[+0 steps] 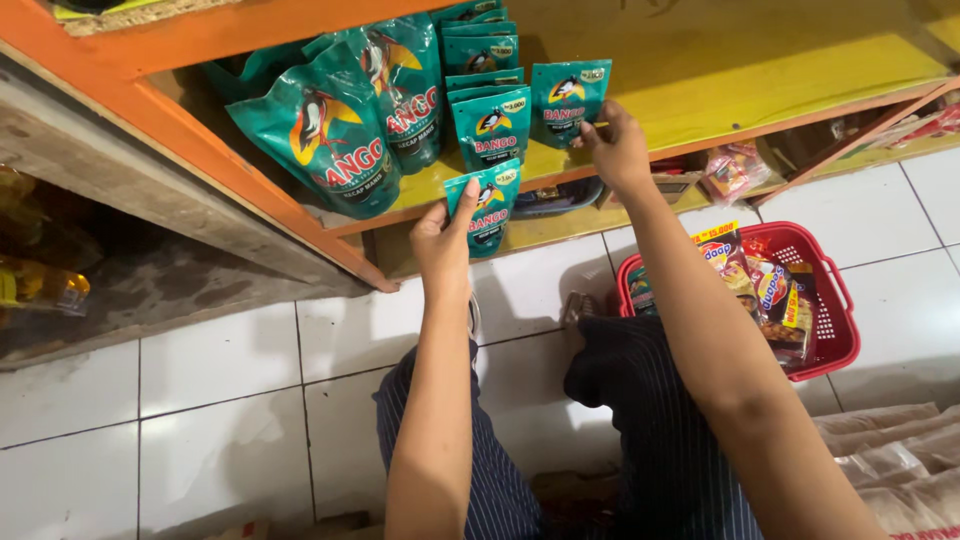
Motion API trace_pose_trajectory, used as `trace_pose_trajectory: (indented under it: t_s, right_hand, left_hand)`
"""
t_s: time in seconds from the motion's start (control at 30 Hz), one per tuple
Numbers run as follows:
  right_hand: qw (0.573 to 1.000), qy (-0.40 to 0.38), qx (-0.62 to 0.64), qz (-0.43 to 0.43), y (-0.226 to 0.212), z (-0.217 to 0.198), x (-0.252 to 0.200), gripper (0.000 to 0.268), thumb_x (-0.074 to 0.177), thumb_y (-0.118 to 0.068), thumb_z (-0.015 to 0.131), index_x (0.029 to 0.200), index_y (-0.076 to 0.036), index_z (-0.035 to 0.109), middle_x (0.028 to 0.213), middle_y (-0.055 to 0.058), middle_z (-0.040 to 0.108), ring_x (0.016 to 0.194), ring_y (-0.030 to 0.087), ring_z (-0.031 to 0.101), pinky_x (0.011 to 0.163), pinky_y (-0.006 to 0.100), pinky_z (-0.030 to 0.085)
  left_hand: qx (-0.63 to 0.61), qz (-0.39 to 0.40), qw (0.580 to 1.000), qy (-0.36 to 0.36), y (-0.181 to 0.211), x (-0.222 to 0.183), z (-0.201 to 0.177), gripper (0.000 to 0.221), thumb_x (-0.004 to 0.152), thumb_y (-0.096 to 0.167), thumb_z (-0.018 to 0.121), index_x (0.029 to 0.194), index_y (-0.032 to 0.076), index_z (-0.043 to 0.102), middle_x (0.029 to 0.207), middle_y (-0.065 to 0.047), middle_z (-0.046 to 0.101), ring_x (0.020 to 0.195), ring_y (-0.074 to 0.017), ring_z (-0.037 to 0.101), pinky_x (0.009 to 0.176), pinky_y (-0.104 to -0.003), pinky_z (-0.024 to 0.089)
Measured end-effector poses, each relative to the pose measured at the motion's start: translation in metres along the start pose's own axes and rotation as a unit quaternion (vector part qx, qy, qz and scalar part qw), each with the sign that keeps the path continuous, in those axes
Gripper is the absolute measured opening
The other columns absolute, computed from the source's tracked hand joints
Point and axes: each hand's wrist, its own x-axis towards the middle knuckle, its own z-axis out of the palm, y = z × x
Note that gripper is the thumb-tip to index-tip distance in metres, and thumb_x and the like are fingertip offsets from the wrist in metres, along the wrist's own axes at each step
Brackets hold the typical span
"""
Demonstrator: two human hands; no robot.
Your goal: The person sits on the floor and takes green and red snack packets from a red basket, arranging them on a low yellow shelf. They repeatedly pick up packets, place them in rows on the shelf, and adjust the alignment of the items.
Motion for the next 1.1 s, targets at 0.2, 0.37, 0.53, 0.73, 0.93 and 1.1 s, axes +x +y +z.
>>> trace_pose_trajectory:
  t_s: [0.2,0.37,0.53,0.73,0.93,1.1]
  right_hand:
    - [0.999,0.0,0.039,0.026,0.012,0.006,0.012,0.01,0.104,0.005,0.061,0.11,0.001,0.054,0.092,0.009,0.067,0.083,0.014,0.074,0.074,0.028,0.058]
    - [0.999,0.001,0.032,0.002,0.006,0.009,0.014,0.016,0.102,0.008,0.058,0.115,0.0,0.057,0.103,0.009,0.067,0.084,0.014,0.072,0.075,0.028,0.057]
    - [1.0,-0.009,0.014,-0.008,-0.001,0.006,0.009,0.023,0.1,0.008,0.058,0.121,-0.001,0.055,0.11,0.009,0.067,0.087,0.014,0.074,0.077,0.028,0.06]
    - [0.99,-0.013,0.134,0.039,-0.003,0.006,0.007,0.02,0.106,-0.006,0.061,0.123,-0.002,0.052,0.112,0.01,0.067,0.086,0.016,0.074,0.077,0.029,0.063]
    - [0.983,-0.002,0.122,0.136,-0.023,-0.002,0.006,0.021,0.107,-0.022,0.058,0.116,-0.003,0.051,0.088,0.01,0.068,0.068,0.018,0.071,0.061,0.03,0.059]
    - [0.967,-0.032,0.175,0.185,-0.026,-0.04,-0.007,0.017,0.111,-0.021,0.059,0.108,-0.005,0.058,0.085,0.005,0.065,0.062,0.012,0.06,0.058,0.027,0.051]
  left_hand:
    - [0.02,-0.01,1.0,-0.008,0.001,-0.004,0.004,0.04,0.087,0.034,0.082,0.103,-0.002,0.079,0.097,-0.005,0.078,0.086,-0.007,0.067,0.081,-0.024,0.053]
    - [0.016,-0.009,1.0,-0.011,-0.001,-0.004,0.006,0.04,0.086,0.035,0.082,0.104,-0.001,0.079,0.097,-0.004,0.078,0.086,-0.0066,0.068,0.081,-0.023,0.053]
    - [0.011,-0.01,1.0,-0.006,0.0,-0.002,0.004,0.041,0.087,0.035,0.081,0.103,-0.002,0.079,0.097,-0.004,0.078,0.086,-0.0071,0.068,0.081,-0.024,0.053]
    - [0.017,-0.012,1.0,-0.004,0.003,-0.007,0.003,0.041,0.086,0.036,0.081,0.103,-0.001,0.079,0.097,-0.004,0.078,0.086,-0.0069,0.067,0.081,-0.024,0.052]
    - [0.014,-0.009,1.0,-0.014,0.003,-0.004,0.0,0.043,0.089,0.038,0.078,0.104,-0.003,0.078,0.099,-0.004,0.077,0.087,-0.0065,0.065,0.082,-0.024,0.052]
    - [0.027,0.013,0.999,-0.036,-0.006,0.002,-0.006,0.046,0.094,0.041,0.073,0.109,-0.002,0.077,0.1,-0.002,0.076,0.088,-0.0051,0.063,0.082,-0.023,0.052]
